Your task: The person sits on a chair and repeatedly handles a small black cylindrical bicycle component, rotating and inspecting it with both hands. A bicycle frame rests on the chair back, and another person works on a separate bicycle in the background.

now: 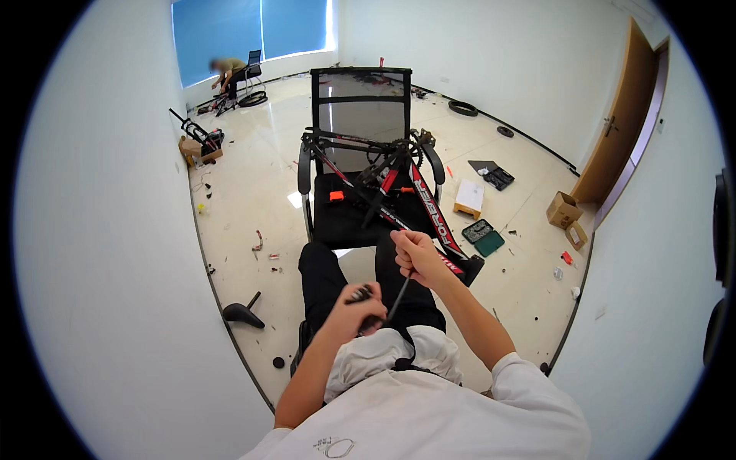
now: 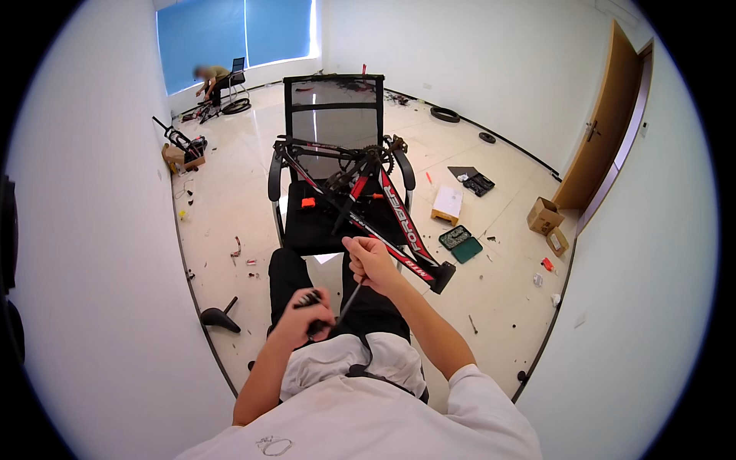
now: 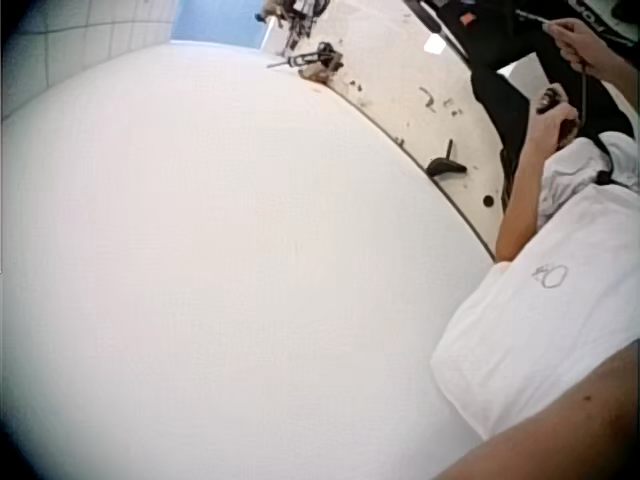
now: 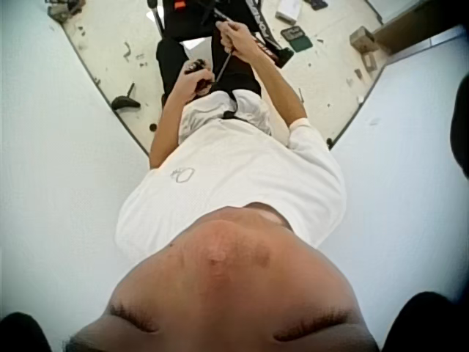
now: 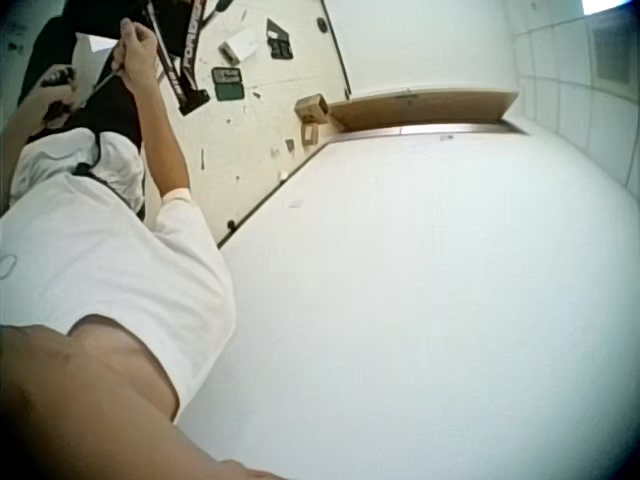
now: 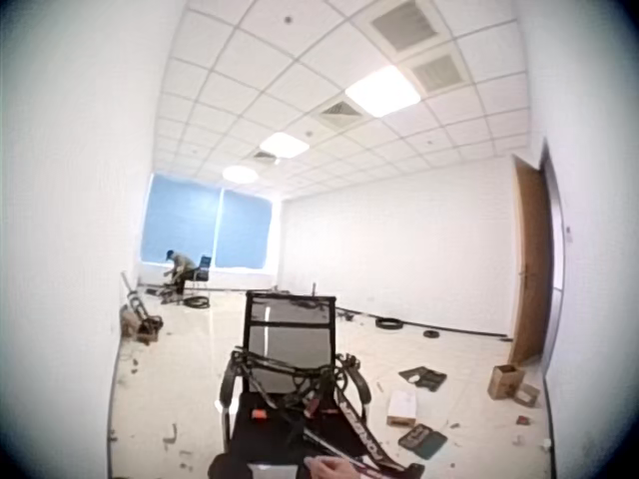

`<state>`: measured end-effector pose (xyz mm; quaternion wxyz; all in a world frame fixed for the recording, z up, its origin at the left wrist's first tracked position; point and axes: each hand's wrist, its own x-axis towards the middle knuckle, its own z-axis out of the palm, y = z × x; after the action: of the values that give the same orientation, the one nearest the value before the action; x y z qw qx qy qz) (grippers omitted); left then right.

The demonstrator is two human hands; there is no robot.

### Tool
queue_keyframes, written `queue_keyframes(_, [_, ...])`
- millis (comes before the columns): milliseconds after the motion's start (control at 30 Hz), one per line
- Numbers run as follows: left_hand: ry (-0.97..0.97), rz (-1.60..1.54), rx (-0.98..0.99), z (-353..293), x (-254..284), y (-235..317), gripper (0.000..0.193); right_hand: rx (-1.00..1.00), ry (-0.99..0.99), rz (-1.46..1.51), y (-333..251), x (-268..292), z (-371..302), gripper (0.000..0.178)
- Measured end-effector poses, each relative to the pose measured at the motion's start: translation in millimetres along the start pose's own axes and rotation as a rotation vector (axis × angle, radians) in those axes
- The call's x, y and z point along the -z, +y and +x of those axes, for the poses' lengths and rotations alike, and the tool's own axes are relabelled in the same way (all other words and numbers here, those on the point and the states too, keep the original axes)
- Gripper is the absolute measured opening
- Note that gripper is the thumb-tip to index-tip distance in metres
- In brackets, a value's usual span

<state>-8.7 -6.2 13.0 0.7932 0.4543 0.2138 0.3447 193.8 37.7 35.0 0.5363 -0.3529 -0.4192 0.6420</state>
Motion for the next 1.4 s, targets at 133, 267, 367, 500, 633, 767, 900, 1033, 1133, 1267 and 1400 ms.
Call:
queue_keyframes(133, [0.103,0.385,-0.031,20,1,-54,0.016,-0.183,-0.175,0.195,-9,-29,-12,0.034])
queue_keyframes(267, [0.366,0.44,-0.309,28,15,-69,0.01,-0.023,-0.383,-0.064,-8,-70,-65,0.026])
queue_keyframes(367, [0.4,0.169,-0.362,29,30,-43,0.008,-0.15,-0.843,-0.505,16,-65,-75,0.028])
queue_keyframes(500, [0.392,-0.023,-0.286,5,8,7,0.016,-0.176,-0.651,-0.52,67,-10,-31,0.029])
queue_keyframes(633, [0.124,0.076,-0.194,-5,-5,5,0.016,0.04,-0.361,-0.478,28,11,9,0.036])
queue_keyframes(767, [0.143,0.365,-0.3,22,2,-62,0.011,0.156,-0.577,-0.47,-24,-52,-29,0.041])
queue_keyframes(900, [0.391,0.309,-0.513,35,13,-78,0.007,0.681,-0.39,-1.397,16,-68,-87,0.089])
queue_keyframes(1033, [0.331,-0.244,-0.382,8,4,-13,0.011,0.492,0.012,-1.358,53,-4,-61,0.101])
queue_keyframes(1133, [0.188,-0.168,-0.392,-8,-8,7,0.014,0.494,0.0,-1.193,29,14,-28,0.07])
queue_keyframes(1267, [0.129,-0.06,-0.38,-4,-17,-9,0.023,0.344,-0.34,-1.196,-24,-38,-31,0.05])
queue_keyframes(1400, [0.059,0.317,-0.464,-4,-7,-14,0.024,0.716,-0.209,-1.142,-22,-42,-32,0.081])
